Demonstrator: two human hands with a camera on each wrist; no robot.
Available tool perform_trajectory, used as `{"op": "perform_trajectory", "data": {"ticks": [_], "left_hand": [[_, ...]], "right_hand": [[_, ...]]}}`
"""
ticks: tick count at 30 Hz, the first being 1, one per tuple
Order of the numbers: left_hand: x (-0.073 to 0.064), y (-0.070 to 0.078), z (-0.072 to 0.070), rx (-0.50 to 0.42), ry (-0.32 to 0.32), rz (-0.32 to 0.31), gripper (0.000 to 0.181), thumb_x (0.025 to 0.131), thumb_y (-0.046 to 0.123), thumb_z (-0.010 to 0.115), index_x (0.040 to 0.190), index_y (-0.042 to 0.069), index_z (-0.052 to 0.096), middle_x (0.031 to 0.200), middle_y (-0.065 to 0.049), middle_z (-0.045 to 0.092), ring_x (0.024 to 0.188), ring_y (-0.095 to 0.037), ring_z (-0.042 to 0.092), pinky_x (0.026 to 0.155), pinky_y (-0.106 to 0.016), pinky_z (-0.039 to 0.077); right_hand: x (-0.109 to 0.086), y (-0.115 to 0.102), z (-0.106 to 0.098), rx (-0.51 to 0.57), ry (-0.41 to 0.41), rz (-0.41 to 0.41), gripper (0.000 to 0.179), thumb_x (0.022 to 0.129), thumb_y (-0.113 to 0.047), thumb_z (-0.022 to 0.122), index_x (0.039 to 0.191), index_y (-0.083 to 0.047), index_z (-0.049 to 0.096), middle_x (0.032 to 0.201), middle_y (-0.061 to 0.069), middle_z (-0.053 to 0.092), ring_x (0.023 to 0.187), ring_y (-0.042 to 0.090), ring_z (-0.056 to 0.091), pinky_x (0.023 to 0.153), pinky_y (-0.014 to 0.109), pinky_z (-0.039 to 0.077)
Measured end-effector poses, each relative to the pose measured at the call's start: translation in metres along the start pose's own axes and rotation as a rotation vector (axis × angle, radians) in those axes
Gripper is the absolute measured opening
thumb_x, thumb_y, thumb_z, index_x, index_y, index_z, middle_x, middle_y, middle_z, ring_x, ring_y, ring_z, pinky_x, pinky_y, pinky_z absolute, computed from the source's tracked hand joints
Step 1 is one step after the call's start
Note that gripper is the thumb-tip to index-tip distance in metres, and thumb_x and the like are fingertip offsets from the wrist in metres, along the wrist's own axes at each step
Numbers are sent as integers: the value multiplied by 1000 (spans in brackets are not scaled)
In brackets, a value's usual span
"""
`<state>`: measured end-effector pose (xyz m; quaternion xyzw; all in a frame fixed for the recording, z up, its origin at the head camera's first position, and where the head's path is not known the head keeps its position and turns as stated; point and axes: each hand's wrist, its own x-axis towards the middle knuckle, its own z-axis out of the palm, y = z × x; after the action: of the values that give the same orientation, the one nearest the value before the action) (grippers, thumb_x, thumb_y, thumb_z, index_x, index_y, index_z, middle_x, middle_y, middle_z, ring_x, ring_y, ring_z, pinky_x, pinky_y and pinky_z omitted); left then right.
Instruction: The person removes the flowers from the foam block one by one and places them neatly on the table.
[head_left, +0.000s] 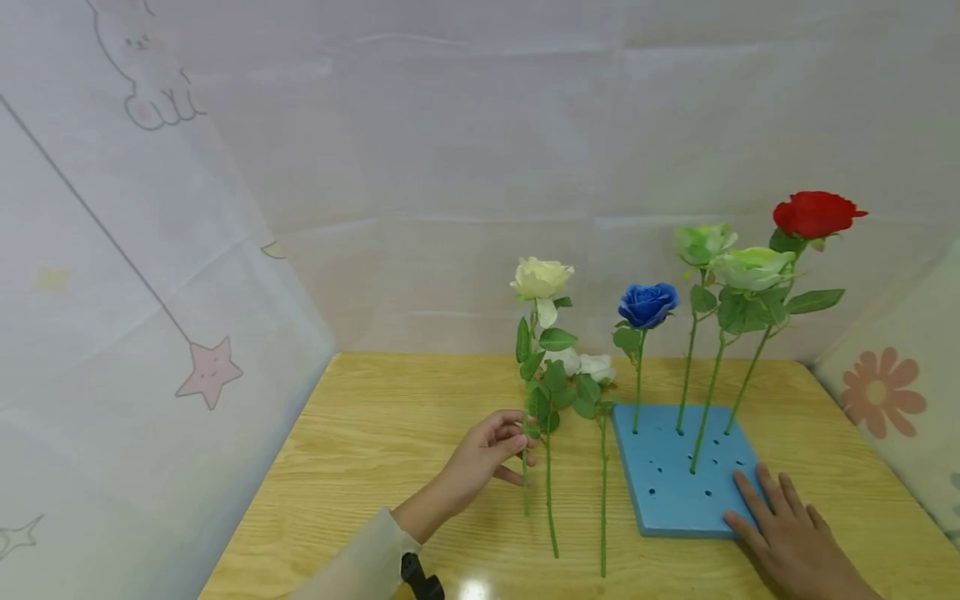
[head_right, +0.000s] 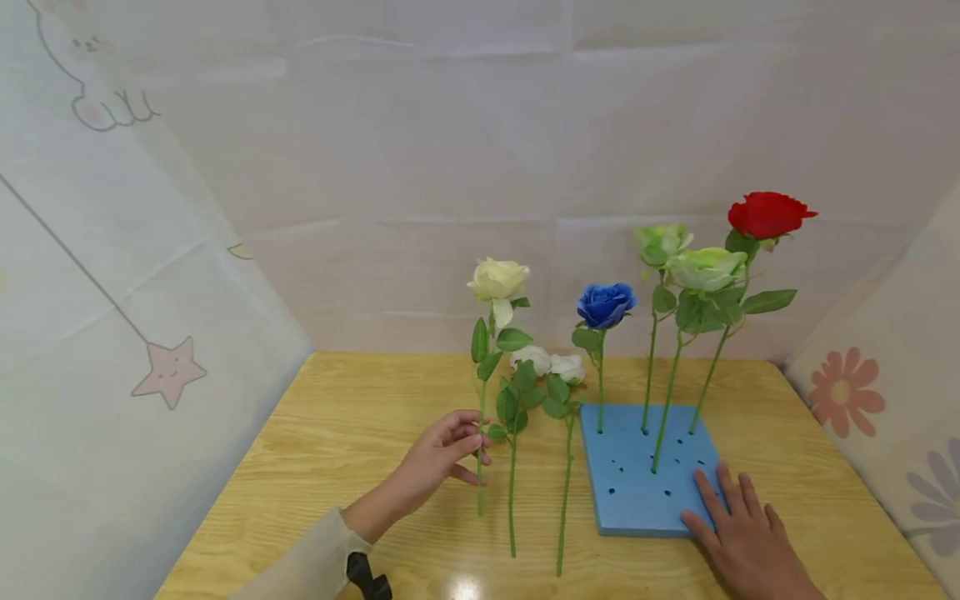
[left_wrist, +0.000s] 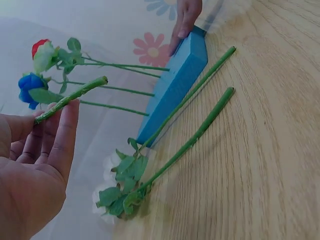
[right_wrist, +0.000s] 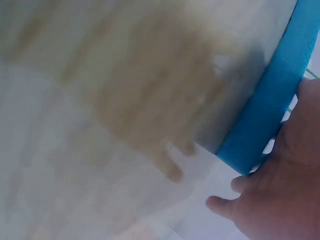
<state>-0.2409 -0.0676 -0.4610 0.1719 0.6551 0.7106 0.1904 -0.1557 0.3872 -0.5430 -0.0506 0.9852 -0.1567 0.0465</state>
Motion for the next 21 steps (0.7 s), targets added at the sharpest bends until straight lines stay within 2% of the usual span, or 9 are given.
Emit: {"op": "perform_trajectory", "data": {"ticks": [5, 11, 16, 21], "left_hand": [[-5, -3, -12, -3, 33, -17, 42, 105, 24, 58, 142, 8, 49, 119, -16, 60, 97, -22, 69, 71, -38, 63], [-10, -6, -20, -8, 59, -38, 42, 105, 23, 57, 143, 6, 49, 124, -25, 56, 97, -20, 68, 72, -41, 63], [-14, -10, -24, -8, 70, -69, 43, 106, 21, 56, 145, 5, 46, 123, -24, 56, 97, -22, 67, 74, -45, 62], [-19, -13, -28, 19, 75, -95, 43, 106, 19, 55, 146, 5, 44, 118, -16, 60, 95, -24, 68, 72, -44, 62]], "right_hand": [[-2, -2, 0, -24, -4, -56, 78, 106, -58, 38, 163, -9, 16, 164, 32, 8, 148, 55, -2, 94, 84, 23], [-6, -2, 1, -71, 18, -109, 75, 107, -52, 41, 163, -9, 16, 163, 32, 14, 150, 53, -2, 94, 82, 30], [-4, -2, 2, -67, 24, -93, 75, 107, -53, 41, 162, -7, 19, 163, 32, 15, 149, 54, 1, 95, 82, 29], [-3, -2, 3, -48, 24, -74, 74, 107, -54, 40, 161, -6, 24, 163, 32, 17, 149, 54, 3, 95, 81, 29]]}}
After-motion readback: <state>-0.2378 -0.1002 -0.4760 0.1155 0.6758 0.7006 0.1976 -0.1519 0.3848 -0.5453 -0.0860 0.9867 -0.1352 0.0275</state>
